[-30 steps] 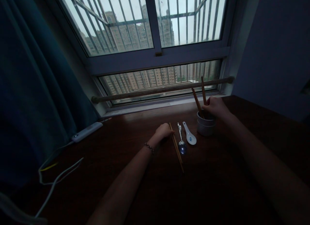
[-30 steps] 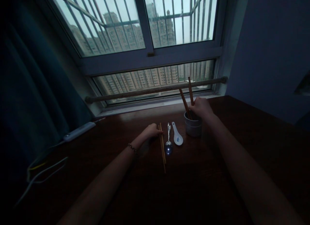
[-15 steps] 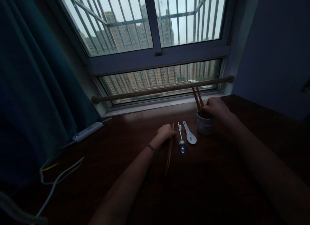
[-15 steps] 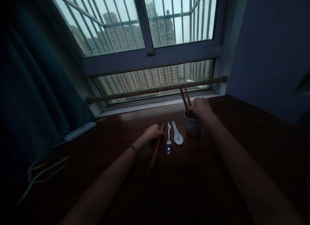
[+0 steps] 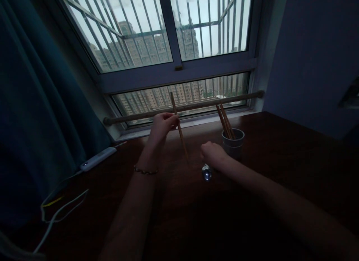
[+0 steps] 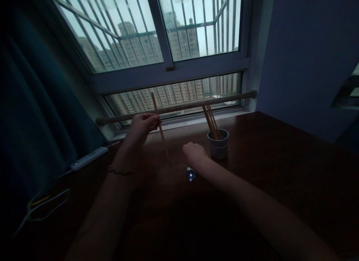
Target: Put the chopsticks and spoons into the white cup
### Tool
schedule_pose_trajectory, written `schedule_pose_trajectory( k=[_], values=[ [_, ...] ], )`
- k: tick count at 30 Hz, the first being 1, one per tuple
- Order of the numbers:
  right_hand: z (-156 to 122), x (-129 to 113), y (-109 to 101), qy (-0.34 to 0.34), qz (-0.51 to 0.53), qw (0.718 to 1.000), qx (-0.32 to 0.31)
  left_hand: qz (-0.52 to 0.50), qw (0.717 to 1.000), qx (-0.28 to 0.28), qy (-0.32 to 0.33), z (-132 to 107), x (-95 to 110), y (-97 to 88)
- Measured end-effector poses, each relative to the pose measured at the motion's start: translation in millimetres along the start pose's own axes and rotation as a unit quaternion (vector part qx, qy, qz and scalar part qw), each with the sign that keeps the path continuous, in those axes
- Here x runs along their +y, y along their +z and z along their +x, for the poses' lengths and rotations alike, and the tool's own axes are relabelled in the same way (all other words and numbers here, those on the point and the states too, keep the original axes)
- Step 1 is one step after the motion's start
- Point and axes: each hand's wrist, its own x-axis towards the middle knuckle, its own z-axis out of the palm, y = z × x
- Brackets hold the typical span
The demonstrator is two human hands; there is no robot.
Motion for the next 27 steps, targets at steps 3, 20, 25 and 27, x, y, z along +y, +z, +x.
schedule_pose_trajectory(
  k=[3, 20, 25, 27],
  values=[
    [-6, -23, 14, -0.03, 0.011, 0.999, -0.033, -0.099, 0.986, 0.104, 0.085, 12, 23, 11.1],
    [-6, -28, 34, -0.089, -0.02, 0.994, -0.053, -0.157, 0.987, 0.021, -0.011, 19, -19, 146.6],
    [-7, -28, 36, -0.072, -0.019, 0.995, -0.07, -0.106, 0.993, -0.031, -0.051, 15, -33, 154.5],
    [-8, -27, 38, -0.073, -0.02, 0.995, -0.064, -0.089, 0.992, -0.068, -0.063, 14, -35, 153.3]
  ],
)
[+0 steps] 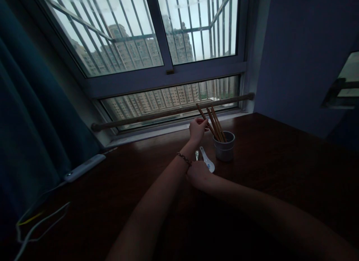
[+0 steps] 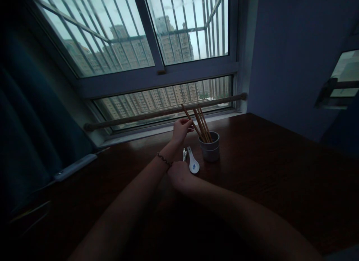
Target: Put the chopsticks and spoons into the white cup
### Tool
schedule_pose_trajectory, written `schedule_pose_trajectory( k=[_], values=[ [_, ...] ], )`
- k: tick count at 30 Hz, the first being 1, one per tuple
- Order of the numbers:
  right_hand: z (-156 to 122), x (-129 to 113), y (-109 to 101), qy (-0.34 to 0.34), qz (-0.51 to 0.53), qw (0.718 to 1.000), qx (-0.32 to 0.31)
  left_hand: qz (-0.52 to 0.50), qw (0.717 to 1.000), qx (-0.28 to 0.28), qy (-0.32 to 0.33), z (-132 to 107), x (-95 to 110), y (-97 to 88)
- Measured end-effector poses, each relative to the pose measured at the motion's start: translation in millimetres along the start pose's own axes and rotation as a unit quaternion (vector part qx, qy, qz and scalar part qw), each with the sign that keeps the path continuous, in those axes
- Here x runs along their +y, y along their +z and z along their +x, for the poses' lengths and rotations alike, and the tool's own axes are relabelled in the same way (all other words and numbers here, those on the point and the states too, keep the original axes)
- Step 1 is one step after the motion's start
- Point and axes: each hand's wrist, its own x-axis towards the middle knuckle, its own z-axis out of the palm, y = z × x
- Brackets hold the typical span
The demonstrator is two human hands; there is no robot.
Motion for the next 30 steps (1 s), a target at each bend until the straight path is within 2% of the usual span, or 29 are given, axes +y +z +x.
schedule_pose_trajectory(
  k=[4, 8, 12, 17, 21, 25, 28, 30],
  values=[
    [2, 3, 2, 0.012, 0.014, 0.999, 0.028, 0.044, 0.997, -0.064, -0.027, -1, 0, -13.2],
    [7, 21, -2, 0.071, 0.027, 0.994, 0.073, 0.102, 0.991, -0.081, -0.034, -3, -8, -40.1],
    [13, 49, -2, 0.138, 0.008, 0.982, 0.126, 0.177, 0.98, -0.086, -0.042, -14, -32, -71.0],
    [21, 70, 13, 0.19, 0.017, 0.974, 0.12, 0.269, 0.953, -0.122, -0.067, -40, -71, -97.8],
    [24, 70, 23, 0.196, 0.029, 0.975, 0.104, 0.312, 0.938, -0.13, -0.075, -52, -88, -104.2],
    [24, 69, 20, 0.195, 0.034, 0.975, 0.104, 0.324, 0.932, -0.142, -0.083, -57, -93, -102.2],
    [22, 68, 5, 0.182, 0.038, 0.974, 0.129, 0.327, 0.927, -0.159, -0.088, -62, -96, -100.1],
    [16, 67, -16, 0.16, 0.053, 0.969, 0.182, 0.333, 0.924, -0.165, -0.086, -66, -98, -99.1]
  ],
)
